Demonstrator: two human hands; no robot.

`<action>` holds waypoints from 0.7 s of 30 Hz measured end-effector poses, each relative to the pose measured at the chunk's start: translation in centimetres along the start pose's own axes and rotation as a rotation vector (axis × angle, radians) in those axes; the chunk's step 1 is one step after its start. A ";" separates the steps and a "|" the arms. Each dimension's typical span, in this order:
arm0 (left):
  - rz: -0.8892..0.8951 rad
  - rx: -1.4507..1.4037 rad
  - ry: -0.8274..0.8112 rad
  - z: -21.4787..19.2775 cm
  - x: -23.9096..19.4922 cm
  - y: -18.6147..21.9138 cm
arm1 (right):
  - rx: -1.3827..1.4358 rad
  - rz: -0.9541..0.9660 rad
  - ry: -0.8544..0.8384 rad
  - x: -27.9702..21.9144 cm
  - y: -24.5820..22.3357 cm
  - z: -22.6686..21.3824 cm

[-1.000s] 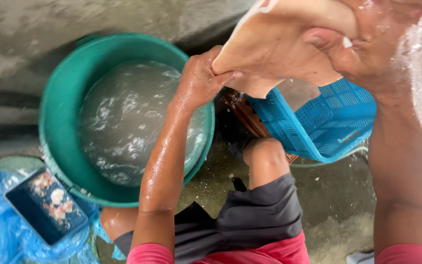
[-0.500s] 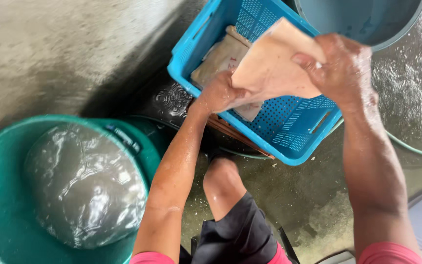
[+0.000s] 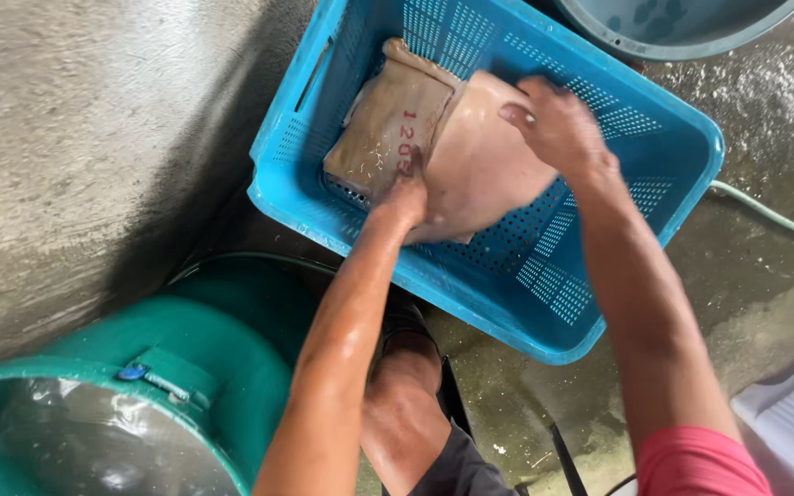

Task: The person washes large, flat, pale pieces of seafood by hand in a green bucket filled with water. They repeatedly submerge, rub, and squeeze the items, then transfer them to a blue plastic basket. The process is repeated for multiple pieces.

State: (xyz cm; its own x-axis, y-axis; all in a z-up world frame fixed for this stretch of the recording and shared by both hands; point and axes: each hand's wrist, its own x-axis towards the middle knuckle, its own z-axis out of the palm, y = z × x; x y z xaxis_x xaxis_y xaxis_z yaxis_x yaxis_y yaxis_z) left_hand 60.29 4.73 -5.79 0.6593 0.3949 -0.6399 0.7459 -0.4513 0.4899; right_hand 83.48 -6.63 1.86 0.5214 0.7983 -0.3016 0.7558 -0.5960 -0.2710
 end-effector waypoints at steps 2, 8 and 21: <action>-0.163 0.233 -0.189 1.5 2.1 0.2 | -0.072 -0.031 0.032 1.2 0.9 5.8; 0.086 0.460 -0.023 5.5 6.6 1.4 | -0.116 -0.009 0.082 -0.2 0.1 17.2; 0.276 0.202 0.410 2.8 3.9 4.3 | 0.224 0.311 0.046 -1.5 -2.2 12.9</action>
State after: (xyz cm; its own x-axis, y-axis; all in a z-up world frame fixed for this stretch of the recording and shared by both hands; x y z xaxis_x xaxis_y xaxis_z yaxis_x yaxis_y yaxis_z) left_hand 65.81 2.11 -7.82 0.8418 0.5016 -0.1996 0.5327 -0.7120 0.4574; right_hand 75.94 -7.65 -8.90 0.7331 0.5762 -0.3614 0.4559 -0.8106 -0.3676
